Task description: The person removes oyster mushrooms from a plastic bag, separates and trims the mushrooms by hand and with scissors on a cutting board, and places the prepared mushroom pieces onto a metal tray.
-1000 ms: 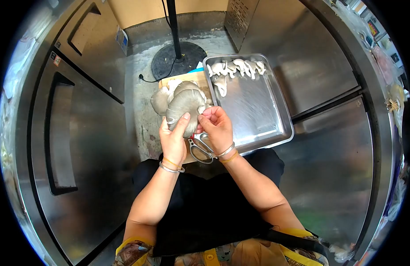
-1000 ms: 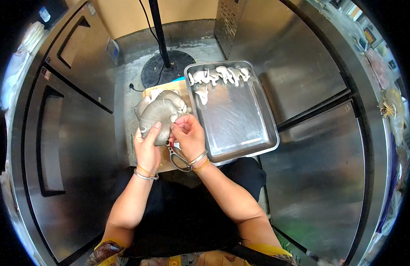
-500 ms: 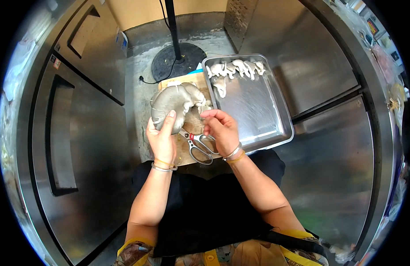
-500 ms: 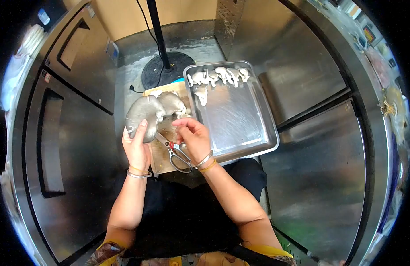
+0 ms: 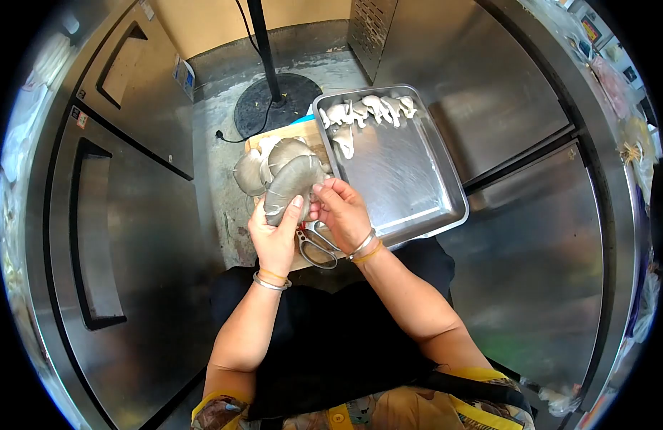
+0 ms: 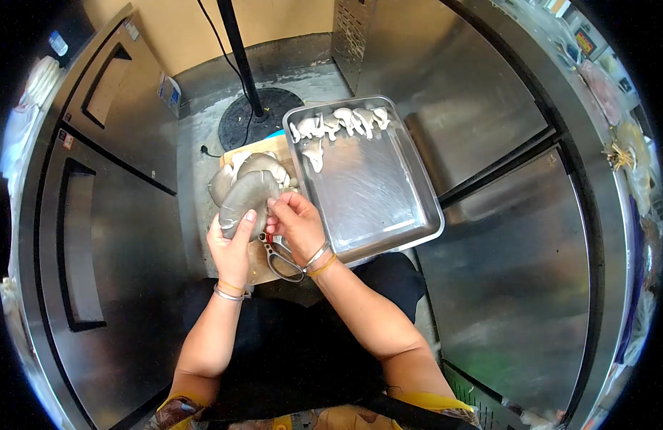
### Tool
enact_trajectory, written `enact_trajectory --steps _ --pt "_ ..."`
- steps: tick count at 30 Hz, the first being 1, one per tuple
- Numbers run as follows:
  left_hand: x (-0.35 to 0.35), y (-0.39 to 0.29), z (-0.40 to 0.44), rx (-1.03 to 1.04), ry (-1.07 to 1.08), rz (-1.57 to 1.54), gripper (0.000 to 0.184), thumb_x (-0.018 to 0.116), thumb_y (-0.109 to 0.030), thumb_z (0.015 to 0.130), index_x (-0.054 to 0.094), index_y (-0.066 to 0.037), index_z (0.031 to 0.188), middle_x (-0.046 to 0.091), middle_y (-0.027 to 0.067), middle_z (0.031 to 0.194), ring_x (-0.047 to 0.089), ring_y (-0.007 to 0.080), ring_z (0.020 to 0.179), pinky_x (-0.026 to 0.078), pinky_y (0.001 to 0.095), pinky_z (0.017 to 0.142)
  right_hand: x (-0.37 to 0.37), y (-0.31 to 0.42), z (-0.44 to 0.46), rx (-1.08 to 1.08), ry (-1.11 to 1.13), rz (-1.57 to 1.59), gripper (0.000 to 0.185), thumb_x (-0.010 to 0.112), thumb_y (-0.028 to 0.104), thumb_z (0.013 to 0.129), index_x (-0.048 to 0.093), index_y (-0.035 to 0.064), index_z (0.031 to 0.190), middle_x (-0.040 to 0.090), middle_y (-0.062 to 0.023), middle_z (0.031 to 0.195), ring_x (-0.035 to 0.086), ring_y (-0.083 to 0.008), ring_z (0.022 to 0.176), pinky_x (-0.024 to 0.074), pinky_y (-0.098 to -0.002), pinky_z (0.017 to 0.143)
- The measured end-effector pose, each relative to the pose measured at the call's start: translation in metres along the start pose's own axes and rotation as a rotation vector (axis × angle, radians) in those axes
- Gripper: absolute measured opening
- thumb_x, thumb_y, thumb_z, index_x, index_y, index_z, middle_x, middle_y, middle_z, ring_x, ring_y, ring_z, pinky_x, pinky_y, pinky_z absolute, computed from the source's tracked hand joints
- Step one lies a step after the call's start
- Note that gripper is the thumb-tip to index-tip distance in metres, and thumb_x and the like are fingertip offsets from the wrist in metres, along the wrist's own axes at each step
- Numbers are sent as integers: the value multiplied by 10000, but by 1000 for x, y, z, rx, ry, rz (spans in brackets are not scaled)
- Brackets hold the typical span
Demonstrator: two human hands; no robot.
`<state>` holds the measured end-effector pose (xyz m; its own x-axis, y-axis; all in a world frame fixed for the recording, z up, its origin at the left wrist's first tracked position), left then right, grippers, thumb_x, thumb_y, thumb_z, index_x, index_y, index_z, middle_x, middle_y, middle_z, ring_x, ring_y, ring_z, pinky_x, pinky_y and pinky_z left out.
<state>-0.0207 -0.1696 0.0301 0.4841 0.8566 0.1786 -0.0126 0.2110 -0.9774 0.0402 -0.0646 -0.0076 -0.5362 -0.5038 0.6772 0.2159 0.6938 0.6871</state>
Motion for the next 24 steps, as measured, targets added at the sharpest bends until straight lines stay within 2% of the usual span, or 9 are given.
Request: enact_trajectory --steps 6,10,16,19,21,22,24 --pt "0 8 0 -66 -30 -127 196 637 -54 809 575 -9 990 615 39 937 558 89 827 440 227 754 -4 -5 2 -22 -18 27 75 548 56 832 524 47 902 564 -28 761 541 -102 631 477 -230 576" --pt "0 11 4 -59 -53 -227 201 642 -62 813 566 -11 991 621 44 918 569 85 803 466 228 720 -3 -4 0 -37 -10 4 81 564 78 838 524 45 901 565 -28 748 541 -98 617 473 -231 570" --pt "-2 17 4 -90 -57 -287 223 631 -49 810 556 -15 1018 611 56 966 567 103 856 460 248 761 -4 -4 1 -84 -28 -129 86 590 100 843 529 47 873 560 -13 694 530 -75 564 445 -201 519" --pt "-10 21 10 -199 -136 -429 259 620 -57 799 558 -15 1047 614 66 985 579 143 885 447 277 806 1 -2 -4 -119 20 -303 65 591 75 838 539 38 853 558 -8 692 511 -62 537 420 -188 495" --pt "-15 22 14 -281 -129 -554 265 623 -38 798 543 -20 1049 603 80 998 579 155 913 462 286 816 7 -1 -8 -252 37 -513 53 595 52 823 552 22 815 559 -8 695 490 -52 518 405 -191 487" --pt "-15 21 15 -266 -132 -547 281 625 -37 792 541 -23 1060 602 81 1002 581 159 917 465 294 822 9 0 -9 -251 41 -514 53 595 52 823 552 22 815 559 -8 695 490 -52 518 405 -191 487" --pt "-16 19 17 -258 -125 -526 269 620 -72 798 550 -32 1055 604 66 1001 578 156 914 461 296 815 13 7 -13 -454 -17 -715 61 617 36 784 560 15 790 552 -17 686 491 -64 520 402 -207 491"
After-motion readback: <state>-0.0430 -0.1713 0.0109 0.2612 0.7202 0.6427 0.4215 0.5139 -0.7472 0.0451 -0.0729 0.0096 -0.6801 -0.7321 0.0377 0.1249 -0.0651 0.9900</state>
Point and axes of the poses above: each hand's wrist, its own z-axis towards the middle knuckle, its own x-axis out of the palm, y = z × x, the point moved 3 cm from there along z, towards the middle knuckle
